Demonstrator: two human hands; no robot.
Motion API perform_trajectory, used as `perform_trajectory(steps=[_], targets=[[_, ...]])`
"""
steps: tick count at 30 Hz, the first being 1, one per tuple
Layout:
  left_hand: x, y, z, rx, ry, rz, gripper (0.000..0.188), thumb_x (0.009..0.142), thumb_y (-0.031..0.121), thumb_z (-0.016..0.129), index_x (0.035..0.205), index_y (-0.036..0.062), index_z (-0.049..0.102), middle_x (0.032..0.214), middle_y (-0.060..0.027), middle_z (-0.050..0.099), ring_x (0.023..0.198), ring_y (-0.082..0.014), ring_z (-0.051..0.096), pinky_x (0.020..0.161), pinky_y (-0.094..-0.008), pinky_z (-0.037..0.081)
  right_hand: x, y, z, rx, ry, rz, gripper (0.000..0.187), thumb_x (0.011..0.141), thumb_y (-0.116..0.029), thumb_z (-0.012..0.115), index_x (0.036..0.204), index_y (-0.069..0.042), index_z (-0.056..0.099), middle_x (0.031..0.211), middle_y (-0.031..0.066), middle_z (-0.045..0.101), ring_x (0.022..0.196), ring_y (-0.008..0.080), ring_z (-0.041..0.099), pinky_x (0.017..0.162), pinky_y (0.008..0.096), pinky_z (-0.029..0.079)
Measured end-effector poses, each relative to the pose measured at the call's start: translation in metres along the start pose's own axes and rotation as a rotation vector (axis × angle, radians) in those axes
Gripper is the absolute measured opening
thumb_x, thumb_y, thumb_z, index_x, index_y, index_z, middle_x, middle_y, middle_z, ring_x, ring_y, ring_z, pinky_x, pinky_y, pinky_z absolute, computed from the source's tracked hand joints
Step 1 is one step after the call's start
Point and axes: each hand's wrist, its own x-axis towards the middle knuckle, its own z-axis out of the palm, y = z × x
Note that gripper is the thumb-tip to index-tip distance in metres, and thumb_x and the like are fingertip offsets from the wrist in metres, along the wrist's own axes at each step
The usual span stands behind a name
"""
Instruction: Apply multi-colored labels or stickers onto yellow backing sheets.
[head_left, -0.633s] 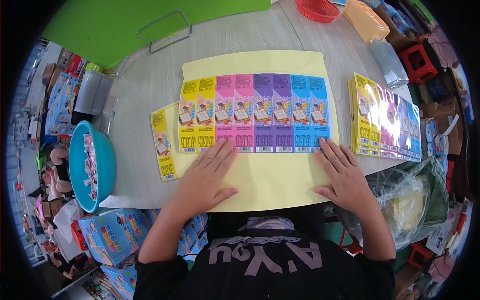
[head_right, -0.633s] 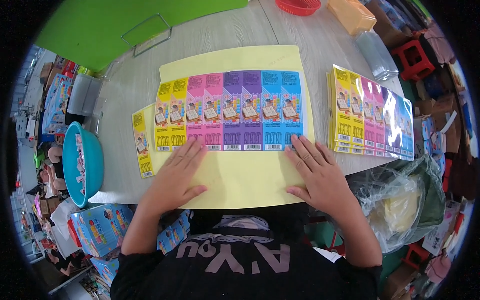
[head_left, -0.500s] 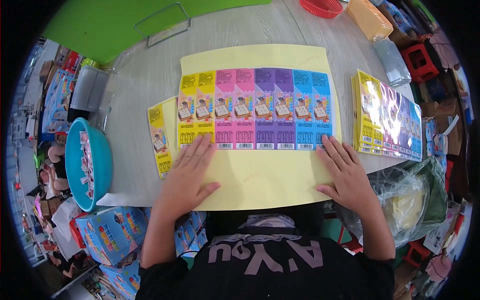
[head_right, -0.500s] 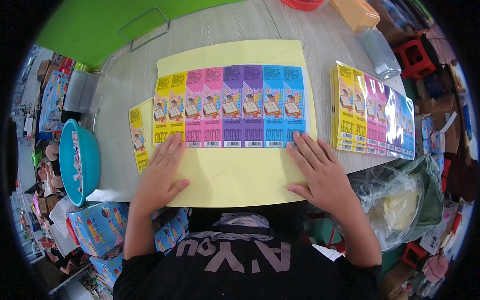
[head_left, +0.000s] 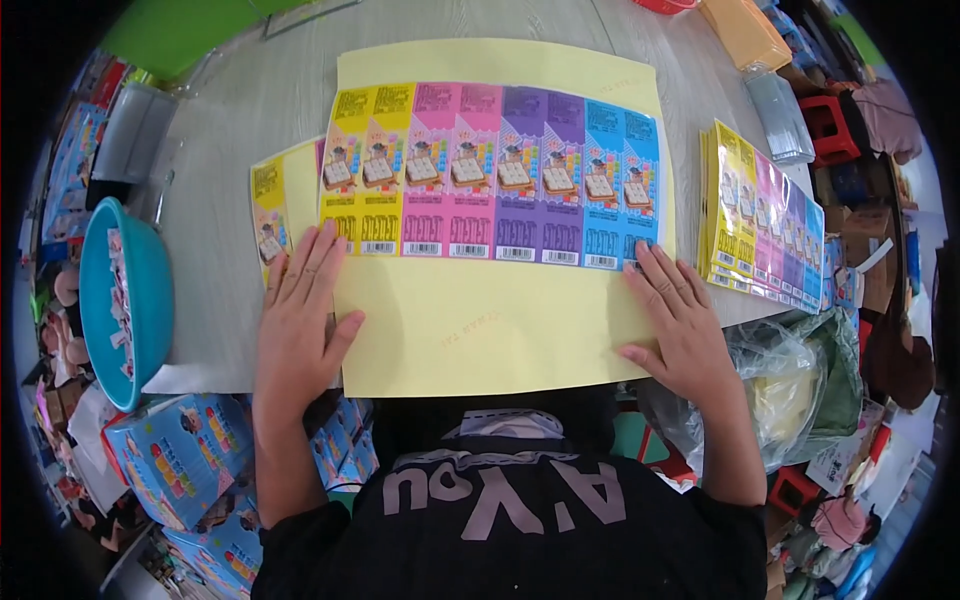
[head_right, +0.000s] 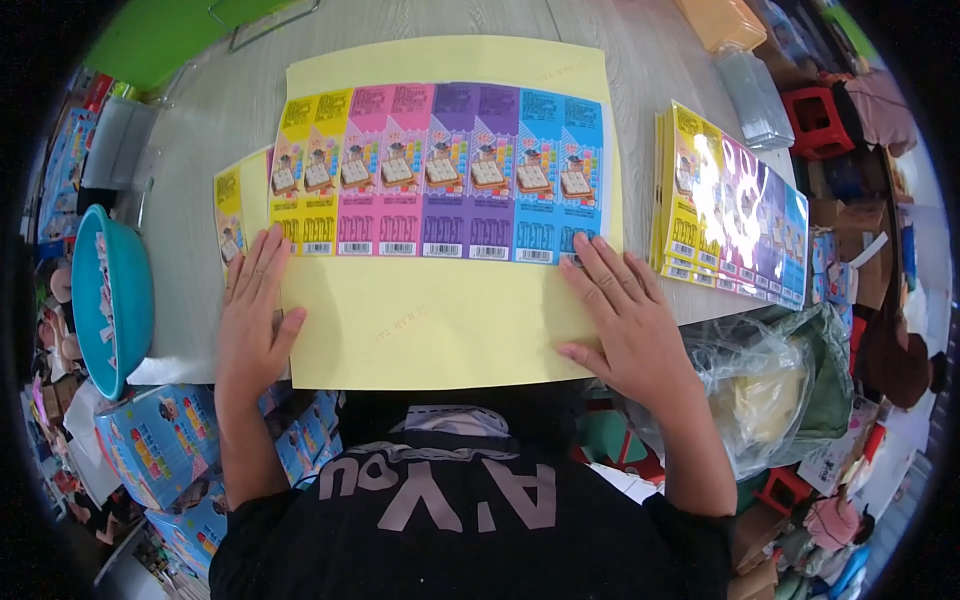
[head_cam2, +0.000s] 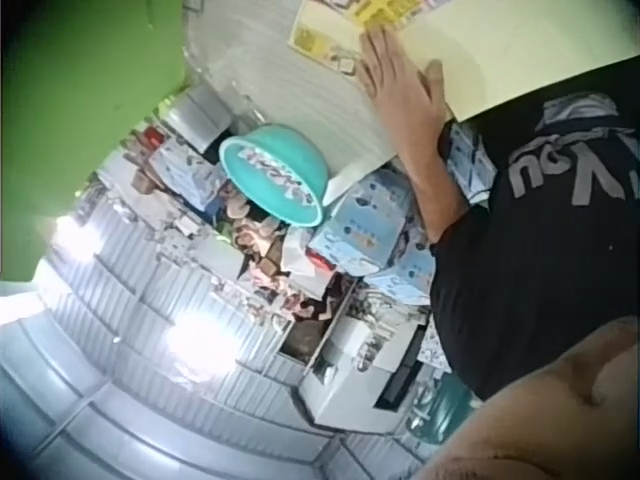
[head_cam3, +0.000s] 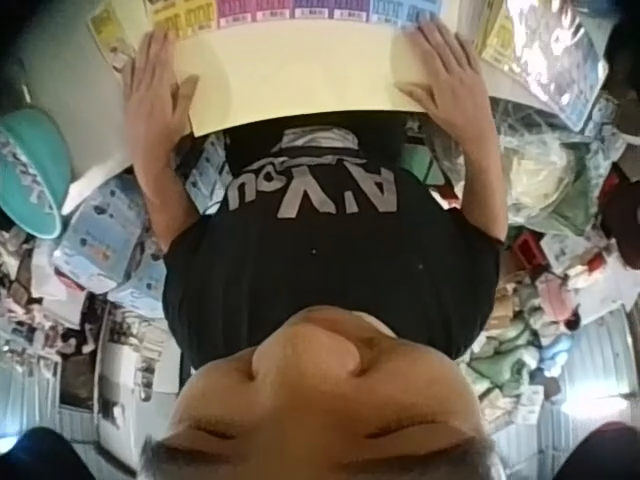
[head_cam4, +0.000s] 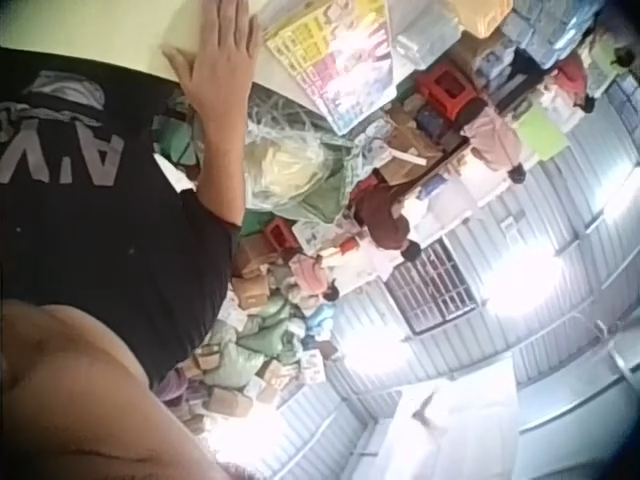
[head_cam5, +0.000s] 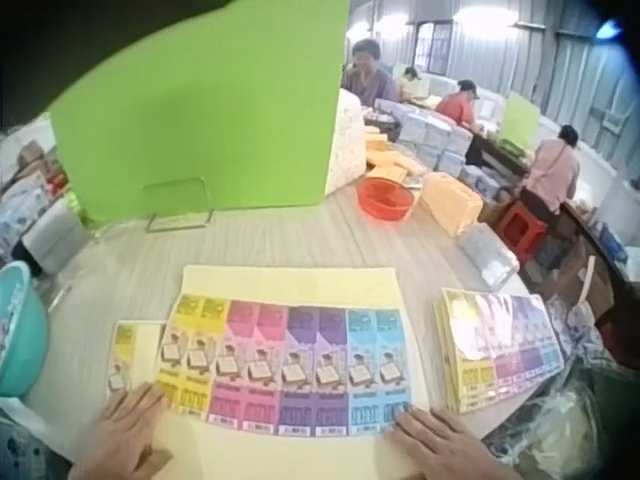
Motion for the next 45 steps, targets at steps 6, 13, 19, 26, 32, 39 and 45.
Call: perform_trajectory(steps=[6, 13, 19, 26, 32, 39, 45], targets=[[0.023, 0.013, 0.005, -0.003, 0.146, 0.020, 0.052, 0.094, 0.031, 0.070, 0.137, 0.0037, 0.060, 0.136, -0.0158, 0.059, 0.133, -0.0374, 0.052, 0.116, -0.0511, 0.037, 0.025, -0.007, -0.012, -0.077, 0.122, 0.033, 0.056, 0.095, -0.039, 0.069, 0.138, -0.006, 0.059, 0.145, 0.0146, 0.056, 0.134, 0.0358, 0.053, 0.112, 0.0511, 0.040], [0.066, 0.041, -0.019, 0.114, 0.180, 0.305, 0.060, 0.086, 0.036, 0.079, 0.137, 0.0093, 0.061, 0.143, -0.0117, 0.054, 0.137, -0.0355, 0.047, 0.114, -0.0503, 0.039, 0.092, -0.037, -0.032, -0.076, 0.183, -0.231, 0.066, 0.085, -0.046, 0.077, 0.137, -0.008, 0.061, 0.142, 0.0147, 0.056, 0.133, 0.0353, 0.053, 0.111, 0.0483, 0.042], [0.112, 0.046, -0.014, 0.065, 0.004, 0.452, 0.065, 0.081, 0.039, 0.083, 0.131, 0.0033, 0.063, 0.140, -0.0179, 0.059, 0.131, -0.0353, 0.056, 0.112, -0.0479, 0.045, 0.144, -0.037, -0.032, -0.134, 0.149, -0.375, 0.063, 0.077, -0.044, 0.083, 0.124, -0.007, 0.065, 0.120, 0.0116, 0.062, 0.115, 0.0302, 0.062, 0.099, 0.0456, 0.048], [0.117, 0.041, -0.007, 0.109, 0.174, 0.544, 0.042, 0.076, 0.030, 0.080, 0.105, 0.0018, 0.071, 0.122, -0.0189, 0.071, 0.114, -0.0332, 0.068, 0.091, -0.0433, 0.059, 0.151, -0.033, -0.021, -0.018, 0.221, -0.352, 0.062, 0.080, -0.043, 0.081, 0.125, -0.004, 0.065, 0.119, 0.0128, 0.063, 0.114, 0.0320, 0.062, 0.099, 0.0449, 0.049], [0.118, 0.044, -0.018, 0.104, 0.112, 0.462, 0.026, 0.078, 0.018, 0.074, 0.101, 0.0053, 0.072, 0.109, -0.0113, 0.075, 0.099, -0.0256, 0.074, 0.081, -0.0377, 0.061, 0.146, -0.030, -0.033, -0.146, 0.324, -0.389, 0.035, 0.078, -0.023, 0.076, 0.107, -0.006, 0.068, 0.104, 0.0081, 0.065, 0.100, 0.0247, 0.064, 0.083, 0.0388, 0.051], [0.116, 0.055, -0.027, 0.142, 0.263, 0.474, 0.028, 0.076, 0.016, 0.078, 0.102, 0.0062, 0.075, 0.101, -0.0078, 0.075, 0.097, -0.0245, 0.074, 0.080, -0.0366, 0.060, 0.138, -0.030, -0.044, -0.146, 0.414, -0.302, 0.018, 0.071, -0.010, 0.070, 0.089, -0.007, 0.067, 0.087, 0.0031, 0.064, 0.080, 0.0200, 0.065, 0.064, 0.0323, 0.048], [0.111, 0.051, -0.026, 0.150, 0.314, 0.486, 0.026, 0.075, 0.012, 0.076, 0.099, 0.0047, 0.076, 0.098, -0.0083, 0.076, 0.099, -0.0255, 0.074, 0.082, -0.0362, 0.061, 0.137, -0.035, -0.041, -0.128, 0.470, -0.328, 0.024, 0.071, -0.009, 0.071, 0.094, -0.003, 0.072, 0.098, 0.0064, 0.073, 0.084, 0.0205, 0.071, 0.066, 0.0328, 0.051]])
